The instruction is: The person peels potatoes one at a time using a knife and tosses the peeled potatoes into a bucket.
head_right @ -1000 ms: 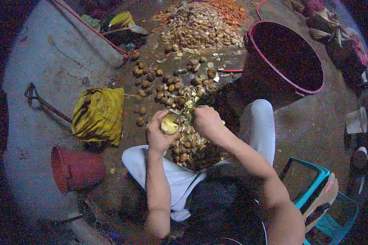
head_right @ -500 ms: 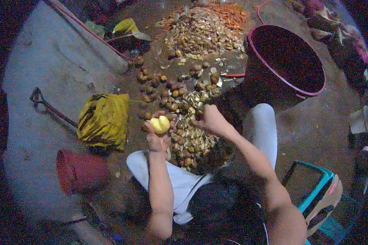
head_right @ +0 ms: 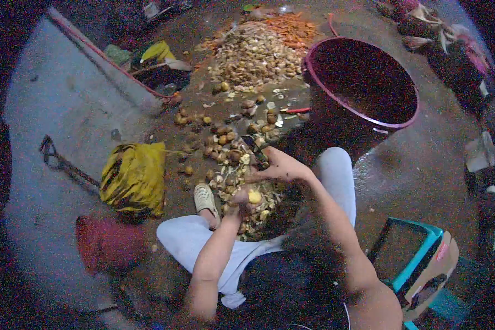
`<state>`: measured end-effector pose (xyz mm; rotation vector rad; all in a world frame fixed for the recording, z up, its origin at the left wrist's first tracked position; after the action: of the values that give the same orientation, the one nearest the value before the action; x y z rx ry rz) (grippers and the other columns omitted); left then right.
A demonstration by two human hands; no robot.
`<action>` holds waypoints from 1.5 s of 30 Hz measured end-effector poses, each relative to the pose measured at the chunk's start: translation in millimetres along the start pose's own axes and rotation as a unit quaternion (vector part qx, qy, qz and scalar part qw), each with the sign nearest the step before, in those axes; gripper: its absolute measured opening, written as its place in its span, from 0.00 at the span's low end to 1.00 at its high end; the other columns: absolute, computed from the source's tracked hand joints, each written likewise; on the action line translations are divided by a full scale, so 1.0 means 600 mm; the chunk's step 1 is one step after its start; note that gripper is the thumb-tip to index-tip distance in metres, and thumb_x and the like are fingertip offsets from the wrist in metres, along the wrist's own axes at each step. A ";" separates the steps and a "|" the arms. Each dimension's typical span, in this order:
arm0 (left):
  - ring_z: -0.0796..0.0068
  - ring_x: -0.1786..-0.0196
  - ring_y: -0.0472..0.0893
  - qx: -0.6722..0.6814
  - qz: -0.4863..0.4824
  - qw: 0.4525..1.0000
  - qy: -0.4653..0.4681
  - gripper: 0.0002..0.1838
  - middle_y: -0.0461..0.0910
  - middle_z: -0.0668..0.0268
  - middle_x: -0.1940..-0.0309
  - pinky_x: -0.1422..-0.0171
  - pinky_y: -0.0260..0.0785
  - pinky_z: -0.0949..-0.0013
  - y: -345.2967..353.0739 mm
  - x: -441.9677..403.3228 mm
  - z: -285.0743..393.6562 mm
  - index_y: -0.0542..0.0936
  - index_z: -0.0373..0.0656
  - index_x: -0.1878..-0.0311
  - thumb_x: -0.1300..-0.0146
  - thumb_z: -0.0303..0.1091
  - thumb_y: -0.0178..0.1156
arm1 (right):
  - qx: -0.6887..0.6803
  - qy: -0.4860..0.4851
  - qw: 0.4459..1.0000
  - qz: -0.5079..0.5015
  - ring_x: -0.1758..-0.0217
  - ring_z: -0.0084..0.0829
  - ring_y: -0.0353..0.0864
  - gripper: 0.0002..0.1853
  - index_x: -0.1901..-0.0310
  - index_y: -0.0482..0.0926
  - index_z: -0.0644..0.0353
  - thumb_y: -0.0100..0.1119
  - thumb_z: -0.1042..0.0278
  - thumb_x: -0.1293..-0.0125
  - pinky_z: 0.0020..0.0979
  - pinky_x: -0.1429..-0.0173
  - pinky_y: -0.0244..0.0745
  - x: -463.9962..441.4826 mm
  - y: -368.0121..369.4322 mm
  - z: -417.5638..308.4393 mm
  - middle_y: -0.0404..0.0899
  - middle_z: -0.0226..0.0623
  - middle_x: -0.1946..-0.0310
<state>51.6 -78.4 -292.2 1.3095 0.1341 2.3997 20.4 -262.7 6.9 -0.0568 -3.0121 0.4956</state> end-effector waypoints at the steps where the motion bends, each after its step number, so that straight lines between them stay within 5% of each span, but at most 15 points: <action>1: 0.61 0.77 0.80 0.011 -0.070 0.996 0.047 0.23 0.80 0.56 0.71 0.78 0.72 0.61 0.063 0.008 0.027 0.73 0.39 0.59 0.25 0.51 0.40 | -0.013 -0.030 0.999 -0.031 0.70 0.20 0.74 0.14 0.70 0.77 0.61 0.72 0.62 0.46 0.28 0.66 0.70 0.007 -0.001 0.004 0.77 0.30 0.76; 3: 0.63 0.71 0.81 -0.047 -0.129 0.956 0.258 0.22 0.80 0.58 0.68 0.70 0.76 0.62 0.205 0.135 0.154 0.73 0.37 0.54 0.25 0.49 0.41 | -0.048 -0.083 0.992 -0.081 0.70 0.19 0.73 0.16 0.69 0.76 0.61 0.74 0.62 0.47 0.27 0.67 0.69 0.025 -0.013 -0.027 0.76 0.29 0.75; 6: 0.59 0.56 0.81 0.150 -0.309 0.930 0.129 0.22 0.76 0.54 0.52 0.51 0.78 0.58 0.393 0.129 0.298 0.70 0.34 0.45 0.25 0.46 0.43 | -0.235 -0.062 0.954 -0.176 0.68 0.20 0.71 0.17 0.67 0.75 0.58 0.72 0.58 0.47 0.27 0.63 0.69 0.057 -0.021 -0.054 0.75 0.26 0.72; 8: 0.57 0.54 0.81 0.098 -0.425 0.866 0.246 0.22 0.72 0.50 0.46 0.49 0.78 0.56 0.496 0.226 0.415 0.68 0.36 0.43 0.25 0.47 0.44 | -0.242 -0.069 0.948 -0.196 0.68 0.19 0.71 0.15 0.68 0.74 0.56 0.71 0.58 0.46 0.26 0.62 0.69 0.064 -0.031 -0.060 0.74 0.24 0.72; 12: 0.59 0.55 0.81 0.111 -0.400 0.888 0.196 0.21 0.75 0.51 0.50 0.52 0.78 0.58 0.531 0.210 0.460 0.67 0.37 0.41 0.25 0.45 0.44 | -0.263 -0.084 0.948 -0.155 0.70 0.16 0.71 0.13 0.71 0.73 0.56 0.70 0.63 0.45 0.25 0.63 0.69 0.051 -0.055 -0.061 0.73 0.22 0.76; 17: 0.66 0.64 0.80 -0.036 -0.221 0.929 0.294 0.14 0.80 0.59 0.64 0.60 0.73 0.64 0.330 0.052 0.347 0.75 0.41 0.49 0.27 0.40 0.48 | -0.066 0.019 0.997 0.035 0.76 0.18 0.71 0.15 0.70 0.75 0.60 0.72 0.61 0.44 0.24 0.73 0.65 0.005 -0.064 0.022 0.74 0.24 0.78; 19: 0.77 0.85 0.67 -0.080 -0.109 0.959 0.250 0.16 0.69 0.71 0.85 0.82 0.57 0.71 0.189 -0.027 0.239 0.72 0.49 0.76 0.32 0.41 0.51 | 0.110 0.030 0.992 0.062 0.69 0.28 0.79 0.20 0.65 0.77 0.68 0.72 0.58 0.45 0.33 0.64 0.74 -0.013 -0.052 0.058 0.80 0.36 0.75; 21: 0.77 0.84 0.69 -0.075 -0.016 0.991 0.107 0.14 0.70 0.70 0.85 0.82 0.56 0.72 0.041 -0.100 0.085 0.72 0.50 0.77 0.34 0.39 0.51 | 0.143 -0.014 0.987 0.077 0.66 0.32 0.81 0.21 0.63 0.77 0.70 0.72 0.58 0.45 0.36 0.60 0.74 -0.021 -0.033 0.049 0.81 0.41 0.73; 24: 0.74 0.80 0.72 -0.106 0.061 0.992 -0.013 0.08 0.73 0.67 0.78 0.79 0.62 0.69 -0.103 -0.092 -0.066 0.73 0.46 0.68 0.36 0.38 0.53 | 0.200 -0.004 0.978 0.061 0.58 0.42 0.85 0.19 0.58 0.80 0.67 0.70 0.62 0.46 0.41 0.54 0.75 -0.051 0.009 0.049 0.84 0.53 0.64; 30: 0.67 0.72 0.80 -0.428 0.087 0.898 0.059 0.15 0.81 0.60 0.64 0.71 0.72 0.64 -0.174 -0.071 -0.057 0.76 0.39 0.50 0.39 0.35 0.57 | 0.239 0.096 0.965 -0.050 0.61 0.53 0.82 0.12 0.60 0.80 0.65 0.58 0.66 0.41 0.43 0.57 0.76 -0.192 0.162 0.300 0.82 0.55 0.67; 36: 0.76 0.72 0.79 0.057 0.167 0.983 0.049 0.13 0.80 0.66 0.68 0.75 0.70 0.74 -0.330 -0.064 0.010 0.74 0.45 0.48 0.35 0.32 0.54 | 0.432 0.068 0.855 -0.278 0.58 0.53 0.83 0.13 0.62 0.79 0.68 0.56 0.65 0.40 0.45 0.57 0.78 -0.240 0.351 0.540 0.81 0.58 0.65; 37: 0.76 0.74 0.78 0.107 0.205 0.971 0.059 0.12 0.79 0.67 0.69 0.76 0.69 0.74 -0.381 -0.081 -0.001 0.74 0.46 0.49 0.35 0.31 0.53 | 0.342 0.296 0.866 -0.215 0.57 0.56 0.82 0.13 0.61 0.78 0.68 0.57 0.66 0.41 0.47 0.57 0.78 -0.243 0.322 0.487 0.80 0.60 0.64; 38: 0.76 0.76 0.76 0.154 0.244 0.955 0.066 0.10 0.79 0.68 0.70 0.77 0.68 0.74 -0.436 -0.101 -0.025 0.74 0.46 0.50 0.34 0.31 0.53 | 0.340 0.296 0.864 -0.226 0.57 0.56 0.82 0.13 0.61 0.78 0.68 0.57 0.66 0.41 0.47 0.57 0.78 -0.256 0.330 0.478 0.80 0.60 0.64; 43: 0.75 0.76 0.76 0.143 0.281 0.947 0.061 0.11 0.77 0.68 0.75 0.77 0.66 0.71 -0.592 -0.189 -0.009 0.77 0.46 0.53 0.39 0.29 0.58 | 0.437 0.115 0.880 -0.151 0.61 0.55 0.82 0.11 0.60 0.79 0.60 0.61 0.65 0.43 0.48 0.57 0.81 -0.346 0.312 0.609 0.71 0.66 0.45; 45: 0.70 0.70 0.78 -0.037 0.372 0.923 0.097 0.12 0.78 0.66 0.74 0.67 0.70 0.68 -0.690 -0.258 0.023 0.76 0.44 0.54 0.43 0.27 0.60 | 0.507 0.063 0.841 -0.181 0.63 0.52 0.83 0.25 0.40 0.66 0.53 0.59 0.62 0.39 0.48 0.59 0.81 -0.370 0.322 0.648 0.71 0.66 0.46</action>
<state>261.4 238.5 -518.1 1.2255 -0.4851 3.1170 209.6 -214.8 -440.3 0.5052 -2.1600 1.8121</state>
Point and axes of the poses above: each hand's wrist, its own x-axis away from the middle knuckle, its own y-axis out of the palm, z = x × y, the point moved 8 cm from there along -x, towards the middle knuckle
